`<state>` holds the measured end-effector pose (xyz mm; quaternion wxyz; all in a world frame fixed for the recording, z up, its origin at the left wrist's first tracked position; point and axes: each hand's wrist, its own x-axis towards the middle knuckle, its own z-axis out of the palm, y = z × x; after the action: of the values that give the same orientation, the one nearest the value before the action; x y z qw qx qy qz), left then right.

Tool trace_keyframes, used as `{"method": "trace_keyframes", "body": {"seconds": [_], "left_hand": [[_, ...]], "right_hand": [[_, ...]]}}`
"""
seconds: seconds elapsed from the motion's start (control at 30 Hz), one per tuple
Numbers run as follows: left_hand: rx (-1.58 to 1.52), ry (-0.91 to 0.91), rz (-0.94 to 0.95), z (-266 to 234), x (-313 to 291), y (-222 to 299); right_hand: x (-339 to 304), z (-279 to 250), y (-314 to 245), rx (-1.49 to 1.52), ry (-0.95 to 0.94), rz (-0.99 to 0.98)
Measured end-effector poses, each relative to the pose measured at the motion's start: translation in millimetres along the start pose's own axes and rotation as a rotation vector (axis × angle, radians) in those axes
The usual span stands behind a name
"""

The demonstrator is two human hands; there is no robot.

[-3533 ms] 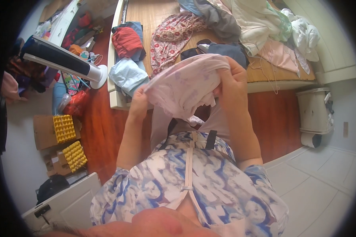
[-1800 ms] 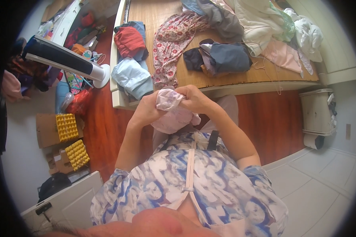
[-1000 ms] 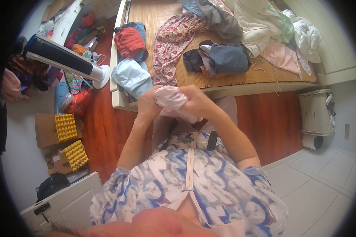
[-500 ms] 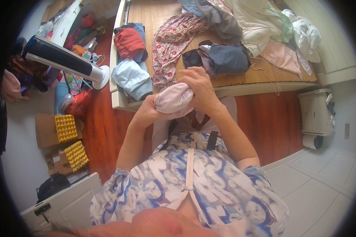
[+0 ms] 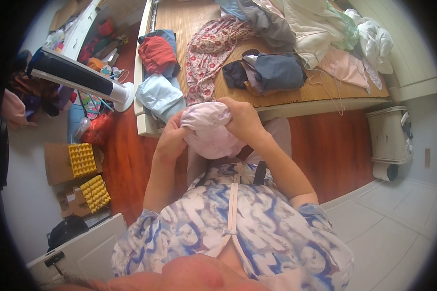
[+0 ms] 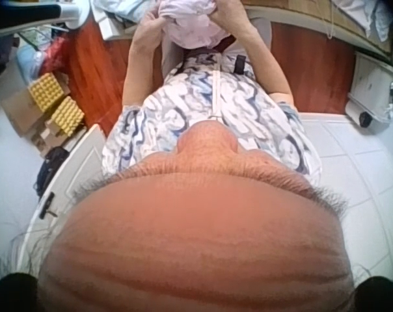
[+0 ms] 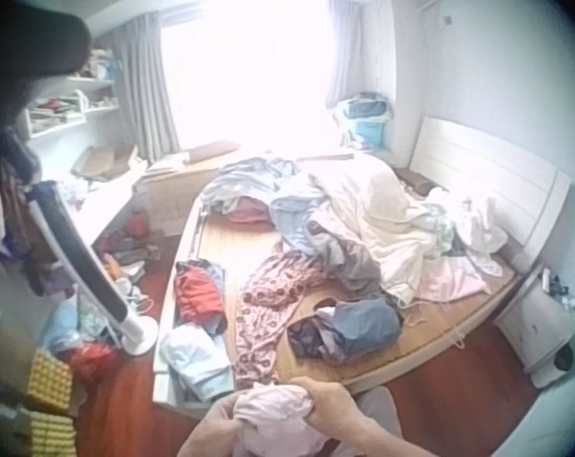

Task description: The person folds a pair of grey shorts, a purple undergarment, and a floral patterned dress by hand while seated next to a bed.

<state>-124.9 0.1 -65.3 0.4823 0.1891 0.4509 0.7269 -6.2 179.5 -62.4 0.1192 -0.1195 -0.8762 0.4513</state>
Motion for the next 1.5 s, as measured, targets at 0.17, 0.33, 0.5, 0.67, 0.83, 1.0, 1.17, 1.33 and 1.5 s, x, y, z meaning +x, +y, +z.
{"method": "trace_keyframes", "body": {"seconds": [0.17, 0.33, 0.5, 0.67, 0.83, 1.0, 1.17, 1.33, 1.5], "left_hand": [[-0.077, -0.155, 0.024, 16.1, -6.7, 1.8], [0.966, 0.297, 0.352, 8.9, 3.7, -15.9], [1.005, 0.416, 0.459, 17.8, 4.5, -14.1], [-0.058, -0.013, -0.042, 16.4, -1.9, -9.4], [0.202, 0.009, 0.157, 33.9, -0.3, -6.6], [1.085, 0.429, 0.408, 17.9, 10.5, -21.2], [1.143, 0.442, 0.508, 7.9, 9.6, -18.9], [-0.220, -0.035, -0.025, 9.4, -2.5, 0.8], [-0.135, -0.169, 0.094, 21.7, -6.2, 1.6]], "right_hand": [[3.8, -6.3, 7.2, -0.075, 0.166, -0.160], [-3.2, -19.3, -10.4, 0.806, -0.365, 0.028], [-4.9, -24.0, -25.7, 0.644, -0.403, -0.203], [0.9, -3.3, 1.7, -0.078, 0.018, 0.031], [4.0, -11.0, -4.8, -0.112, 0.214, -0.209], [-9.5, -9.2, -18.9, 0.873, -0.387, -0.068], [-10.5, -6.0, -34.0, 0.518, -0.267, -0.199], [-1.9, -3.2, -4.9, 0.046, 0.085, 0.024], [0.0, -9.4, -0.9, 0.187, 0.048, -0.027]]}}
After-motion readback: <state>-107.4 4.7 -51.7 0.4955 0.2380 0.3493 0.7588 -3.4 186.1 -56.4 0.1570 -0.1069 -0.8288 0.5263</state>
